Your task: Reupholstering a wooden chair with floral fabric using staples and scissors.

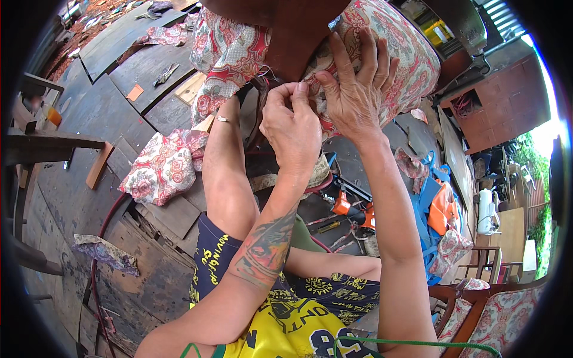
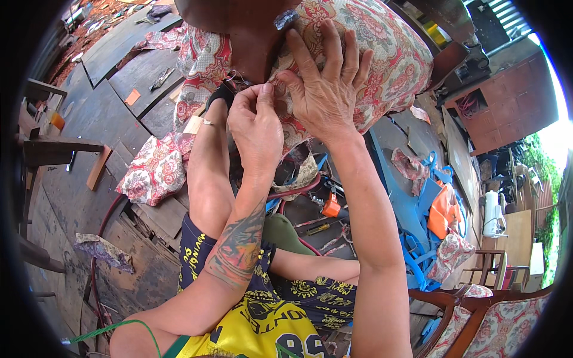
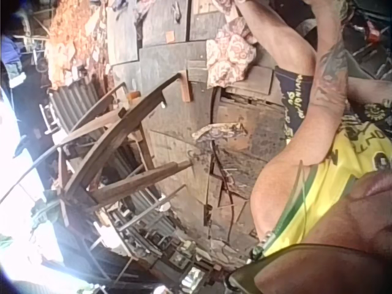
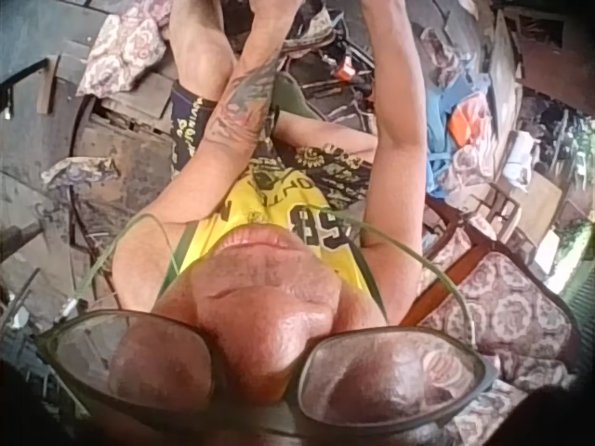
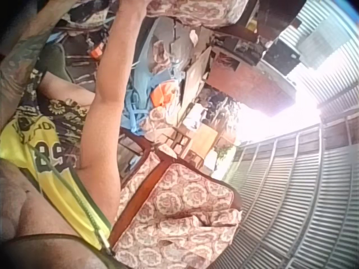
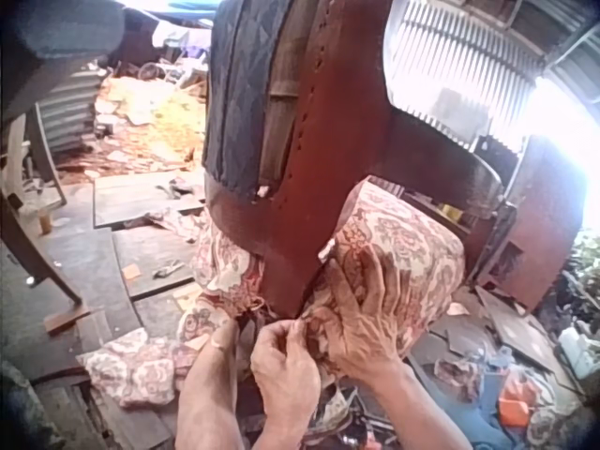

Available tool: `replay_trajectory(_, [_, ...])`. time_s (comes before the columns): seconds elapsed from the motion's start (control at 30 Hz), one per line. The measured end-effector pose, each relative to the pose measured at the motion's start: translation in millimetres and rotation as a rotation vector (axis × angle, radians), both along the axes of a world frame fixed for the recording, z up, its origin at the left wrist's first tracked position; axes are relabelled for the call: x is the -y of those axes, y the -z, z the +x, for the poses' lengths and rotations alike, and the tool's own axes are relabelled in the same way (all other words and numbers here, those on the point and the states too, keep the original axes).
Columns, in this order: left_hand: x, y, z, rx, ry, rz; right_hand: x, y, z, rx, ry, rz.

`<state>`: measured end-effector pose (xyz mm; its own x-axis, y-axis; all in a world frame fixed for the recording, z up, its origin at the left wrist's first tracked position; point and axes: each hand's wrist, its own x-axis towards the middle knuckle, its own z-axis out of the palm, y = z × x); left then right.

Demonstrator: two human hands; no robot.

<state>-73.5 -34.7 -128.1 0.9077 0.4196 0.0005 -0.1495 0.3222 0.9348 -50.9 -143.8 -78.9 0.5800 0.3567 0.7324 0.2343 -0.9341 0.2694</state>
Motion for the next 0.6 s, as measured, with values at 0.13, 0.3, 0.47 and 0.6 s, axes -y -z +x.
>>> replay_trajectory(0.13, [3.6,-0.4,-0.9,0.012,-0.033,0.055,-3.2,-0.1,-0.8,0.011,0.002,0.008])
replay_trajectory(0.3, [5.8,5.2,-5.1,0.005,-0.171,0.355,-5.3,3.5,2.0,0.028,0.005,0.022])
replay_trajectory(0.47, [5.9,4.4,-2.9,-0.018,-0.144,0.298,-5.7,1.7,-3.3,0.008,-0.007,0.032])
replay_trajectory(0.6, [6.8,8.0,-0.6,0.0,-0.182,0.31,-8.5,2.0,-1.1,0.008,-0.057,0.096])
